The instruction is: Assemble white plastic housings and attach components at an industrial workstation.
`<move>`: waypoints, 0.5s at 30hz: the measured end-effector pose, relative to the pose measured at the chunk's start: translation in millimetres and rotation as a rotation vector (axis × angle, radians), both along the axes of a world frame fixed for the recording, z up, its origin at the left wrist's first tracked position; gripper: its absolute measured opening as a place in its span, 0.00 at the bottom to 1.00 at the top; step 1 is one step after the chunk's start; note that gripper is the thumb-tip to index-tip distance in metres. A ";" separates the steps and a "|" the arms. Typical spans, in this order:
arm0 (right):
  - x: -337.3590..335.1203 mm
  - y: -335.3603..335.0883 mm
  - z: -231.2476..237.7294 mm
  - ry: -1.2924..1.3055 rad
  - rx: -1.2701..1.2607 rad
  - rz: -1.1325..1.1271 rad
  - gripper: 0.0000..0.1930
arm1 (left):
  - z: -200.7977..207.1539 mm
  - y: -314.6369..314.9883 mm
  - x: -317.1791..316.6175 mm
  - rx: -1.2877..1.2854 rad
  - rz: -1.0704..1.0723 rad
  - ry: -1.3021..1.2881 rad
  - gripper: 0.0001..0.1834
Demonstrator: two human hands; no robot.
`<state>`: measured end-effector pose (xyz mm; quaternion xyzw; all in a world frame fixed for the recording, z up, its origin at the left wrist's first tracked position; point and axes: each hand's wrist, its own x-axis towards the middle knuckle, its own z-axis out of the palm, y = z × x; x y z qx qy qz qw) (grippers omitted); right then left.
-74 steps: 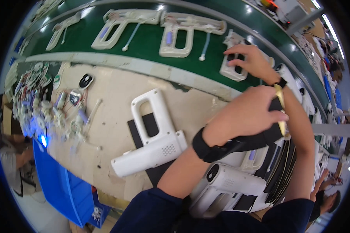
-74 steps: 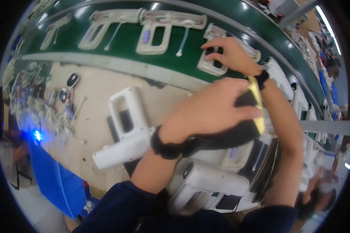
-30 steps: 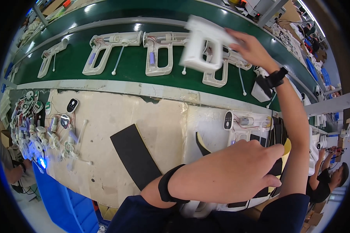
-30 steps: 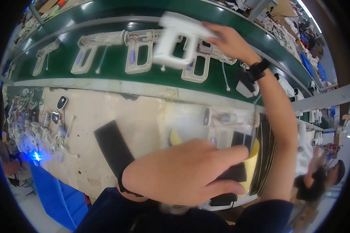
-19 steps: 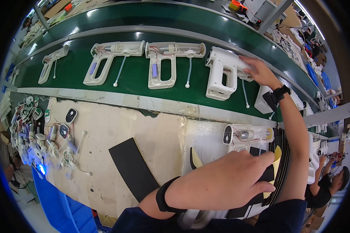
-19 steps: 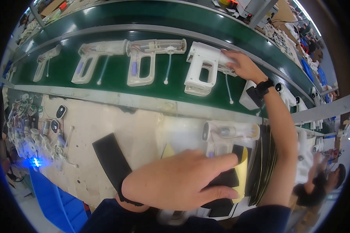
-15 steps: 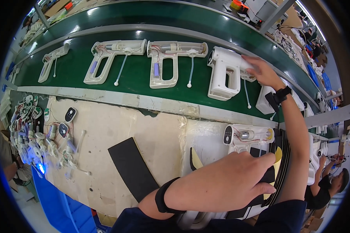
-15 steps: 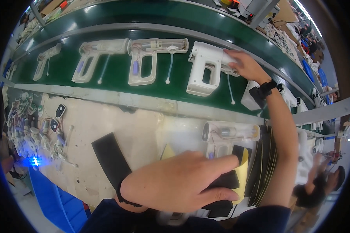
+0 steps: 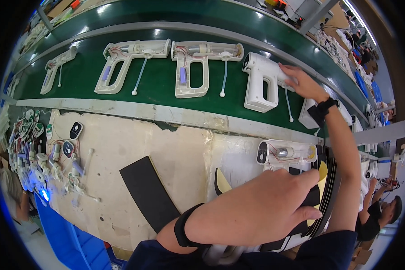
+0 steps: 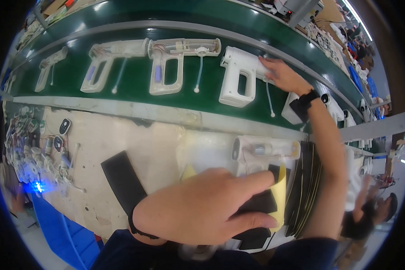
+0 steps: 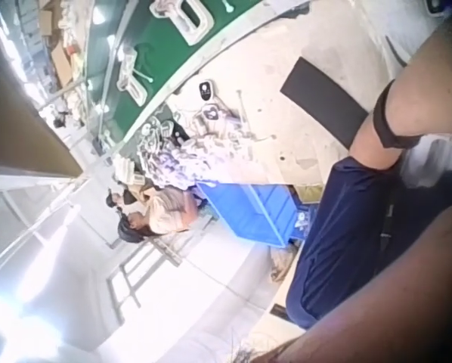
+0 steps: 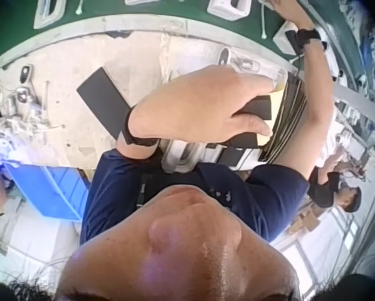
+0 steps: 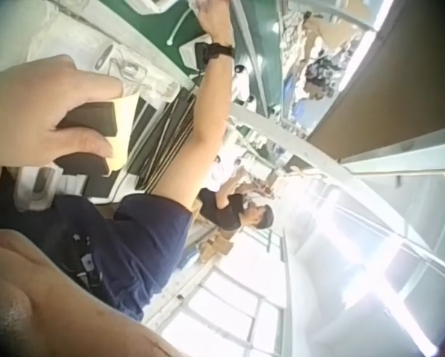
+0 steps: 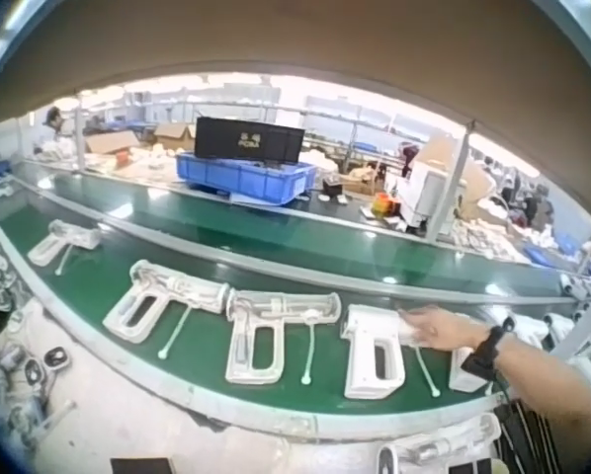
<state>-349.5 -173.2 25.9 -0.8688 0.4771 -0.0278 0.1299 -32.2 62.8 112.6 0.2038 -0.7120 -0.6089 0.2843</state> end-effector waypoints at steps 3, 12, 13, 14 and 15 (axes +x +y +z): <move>-22.6 -36.1 20.7 0.150 -0.003 0.088 0.23 | 1.3 -0.5 -3.6 -0.019 0.019 0.008 0.19; 44.7 -78.2 -42.6 -0.066 0.072 -0.346 0.31 | 0.5 -8.3 5.1 0.040 0.066 -0.091 0.22; 31.7 -88.6 -40.2 -0.060 0.070 -0.356 0.31 | 0.9 -9.5 2.2 0.039 0.056 -0.085 0.22; 20.2 -99.2 -37.4 0.036 0.091 -0.310 0.30 | 1.1 -11.0 -0.5 0.031 0.052 -0.065 0.22; 27.7 -100.2 -37.4 0.122 0.120 -0.249 0.29 | -0.6 -11.9 1.0 0.031 0.062 -0.056 0.22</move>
